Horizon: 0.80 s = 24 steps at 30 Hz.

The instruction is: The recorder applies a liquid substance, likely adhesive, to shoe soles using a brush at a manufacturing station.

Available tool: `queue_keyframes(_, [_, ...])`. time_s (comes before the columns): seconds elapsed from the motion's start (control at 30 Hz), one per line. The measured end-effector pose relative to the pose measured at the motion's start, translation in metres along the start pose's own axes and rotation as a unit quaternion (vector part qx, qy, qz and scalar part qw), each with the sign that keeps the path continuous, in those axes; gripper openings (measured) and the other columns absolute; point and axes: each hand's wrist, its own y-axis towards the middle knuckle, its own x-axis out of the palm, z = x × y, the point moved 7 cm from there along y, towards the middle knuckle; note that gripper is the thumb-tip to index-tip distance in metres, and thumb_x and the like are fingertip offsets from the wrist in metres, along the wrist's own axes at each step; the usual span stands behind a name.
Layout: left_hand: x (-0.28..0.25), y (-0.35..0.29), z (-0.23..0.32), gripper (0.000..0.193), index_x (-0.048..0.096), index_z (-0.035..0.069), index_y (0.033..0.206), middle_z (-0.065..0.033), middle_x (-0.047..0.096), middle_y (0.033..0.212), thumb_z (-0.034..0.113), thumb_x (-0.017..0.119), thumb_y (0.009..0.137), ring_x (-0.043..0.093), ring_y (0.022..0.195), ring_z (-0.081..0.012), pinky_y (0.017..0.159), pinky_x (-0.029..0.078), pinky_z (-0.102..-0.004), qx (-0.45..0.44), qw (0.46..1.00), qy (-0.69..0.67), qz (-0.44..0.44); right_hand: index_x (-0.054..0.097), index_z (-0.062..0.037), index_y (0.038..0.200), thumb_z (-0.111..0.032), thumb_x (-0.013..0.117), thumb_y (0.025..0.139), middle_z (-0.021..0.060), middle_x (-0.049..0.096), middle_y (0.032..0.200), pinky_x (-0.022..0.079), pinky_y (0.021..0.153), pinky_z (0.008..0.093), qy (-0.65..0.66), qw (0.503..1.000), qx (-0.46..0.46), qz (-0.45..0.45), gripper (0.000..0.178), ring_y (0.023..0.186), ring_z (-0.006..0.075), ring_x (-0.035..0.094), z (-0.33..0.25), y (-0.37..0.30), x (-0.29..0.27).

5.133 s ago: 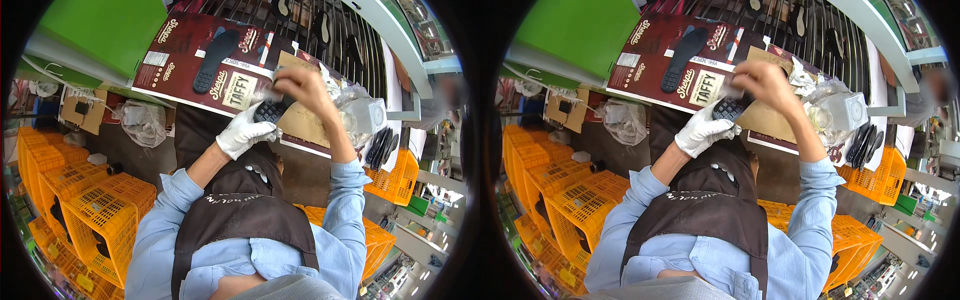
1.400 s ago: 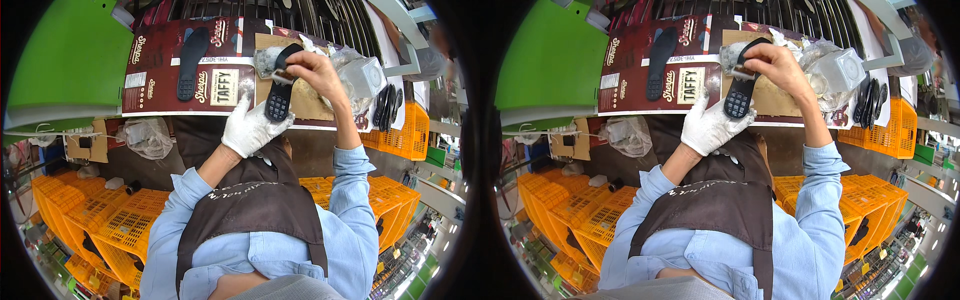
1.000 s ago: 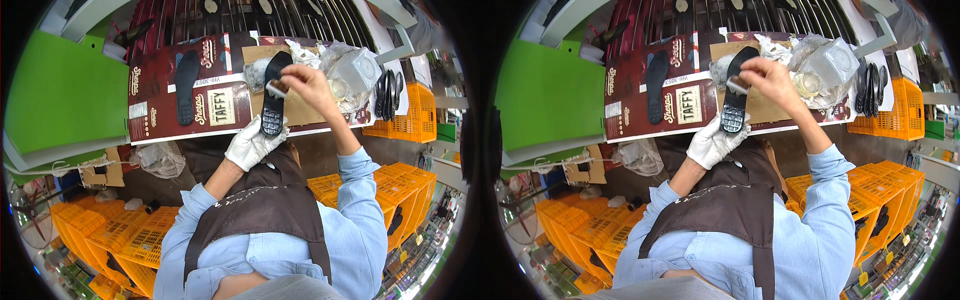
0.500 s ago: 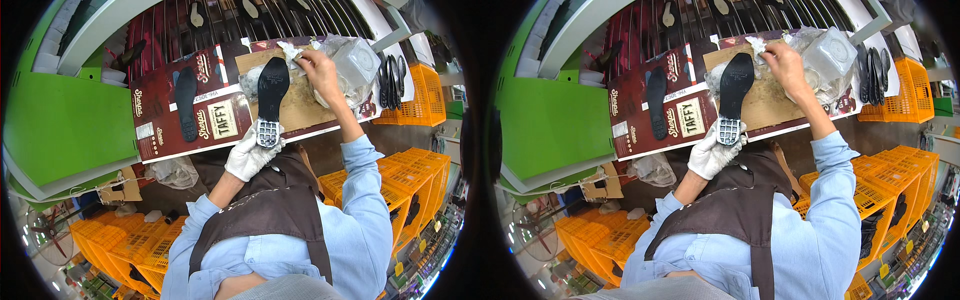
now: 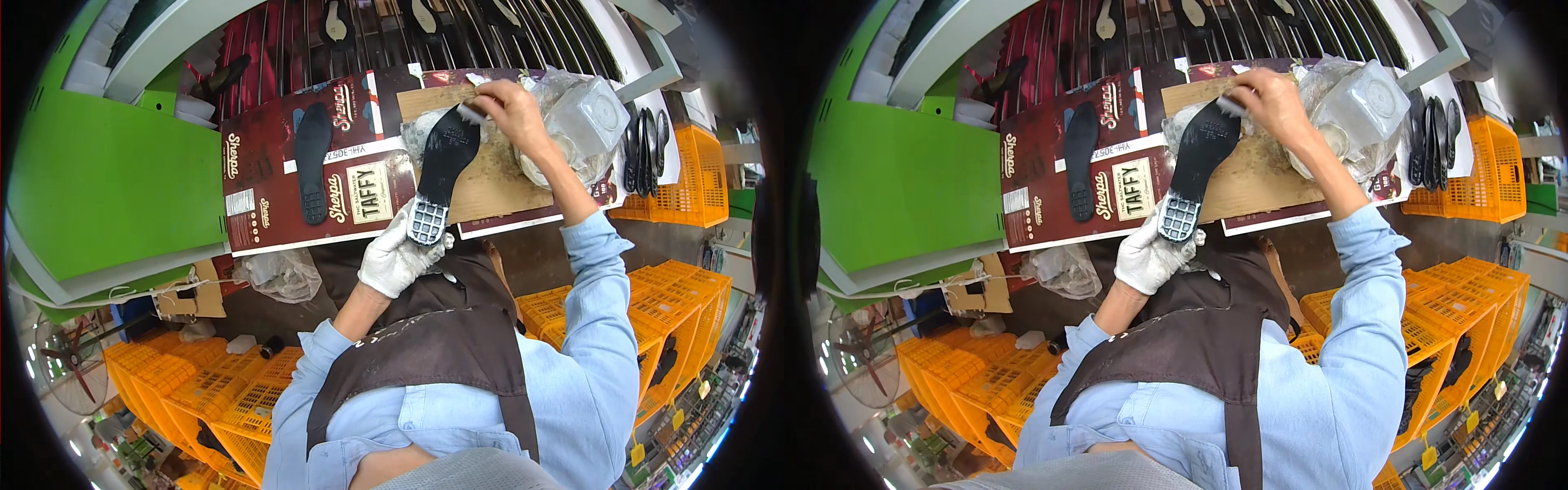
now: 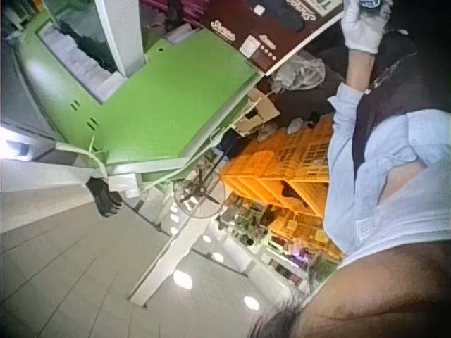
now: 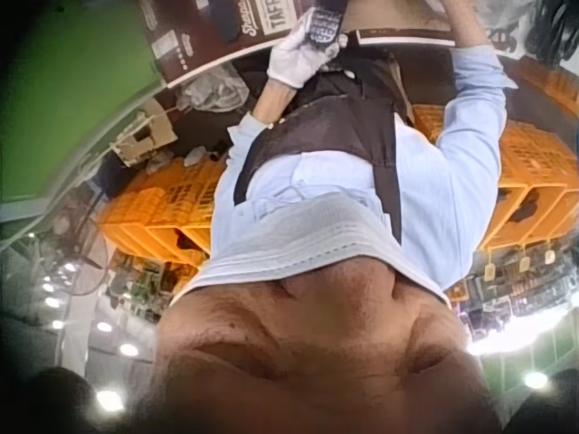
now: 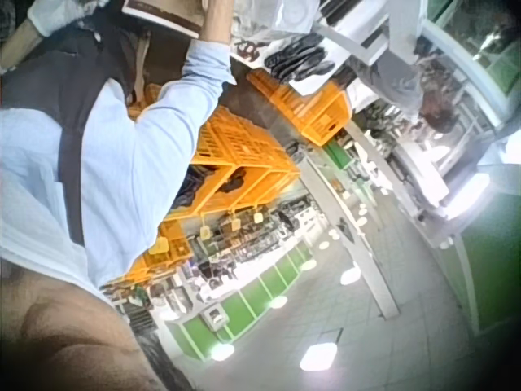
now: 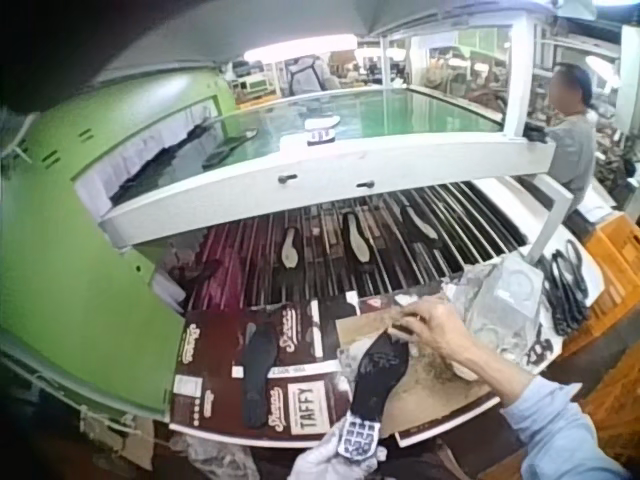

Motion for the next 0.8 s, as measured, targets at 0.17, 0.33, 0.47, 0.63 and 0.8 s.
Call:
queue_keyframes(0.17, [-0.008, -0.007, 0.006, 0.041, 0.039, 0.009, 0.139, -0.0161, 0.049, 0.131, 0.021, 0.040, 0.100, 0.055, 0.110, -0.0418, 0.093, 0.050, -0.0522, 0.025, 0.997, -0.029, 0.062, 0.068, 0.0016, 0.097, -0.009, 0.067, 0.084, 0.0112, 0.070, 0.089, 0.052, 0.068, 0.0288, 0.144, 0.979, 0.131, -0.052, 0.017, 0.076, 0.0147, 0.066, -0.001, 0.010, 0.001])
queue_keyframes(0.33, [-0.008, -0.010, 0.016, 0.041, 0.038, 0.009, 0.140, -0.0133, 0.050, 0.131, 0.024, 0.036, 0.101, 0.054, 0.113, -0.0322, 0.092, 0.049, -0.0501, 0.034, 0.999, 0.017, 0.015, 0.067, 0.0022, 0.098, -0.009, 0.068, 0.084, 0.0110, 0.069, 0.087, 0.052, 0.070, 0.0282, -0.027, 0.998, 0.007, -0.048, 0.018, 0.077, 0.0145, 0.065, -0.004, 0.029, 0.009])
queue_keyframes(0.47, [-0.012, -0.014, 0.019, 0.043, 0.036, 0.009, 0.141, -0.0132, 0.049, 0.132, 0.024, 0.037, 0.101, 0.055, 0.110, -0.0290, 0.092, 0.049, -0.0487, 0.064, 0.996, -0.015, 0.067, 0.069, 0.0007, 0.095, -0.011, 0.069, 0.082, 0.0099, 0.069, 0.089, 0.052, 0.071, 0.0284, 0.179, 0.973, 0.070, -0.130, 0.018, 0.080, 0.0171, 0.066, -0.013, 0.027, 0.019])
queue_keyframes(0.63, [-0.007, -0.012, 0.021, 0.044, 0.037, 0.009, 0.141, -0.0105, 0.051, 0.130, 0.028, 0.037, 0.101, 0.055, 0.110, -0.0255, 0.091, 0.050, -0.0467, 0.078, 0.995, 0.020, 0.061, 0.069, -0.0001, 0.094, -0.013, 0.070, 0.080, 0.0116, 0.069, 0.089, 0.052, 0.073, 0.0302, 0.023, 0.997, 0.035, -0.067, 0.019, 0.079, 0.0209, 0.067, -0.011, 0.040, 0.019])
queue_keyframes(0.8, [0.001, -0.011, 0.024, 0.041, 0.043, 0.009, 0.137, -0.0111, 0.054, 0.123, 0.028, 0.040, 0.100, 0.057, 0.104, -0.0250, 0.086, 0.051, -0.0426, 0.092, 0.994, 0.027, 0.046, 0.070, -0.0003, 0.093, -0.010, 0.068, 0.080, 0.0124, 0.069, 0.088, 0.053, 0.072, 0.0295, 0.194, 0.951, -0.048, -0.237, 0.016, 0.080, 0.0200, 0.067, -0.061, 0.025, 0.044])
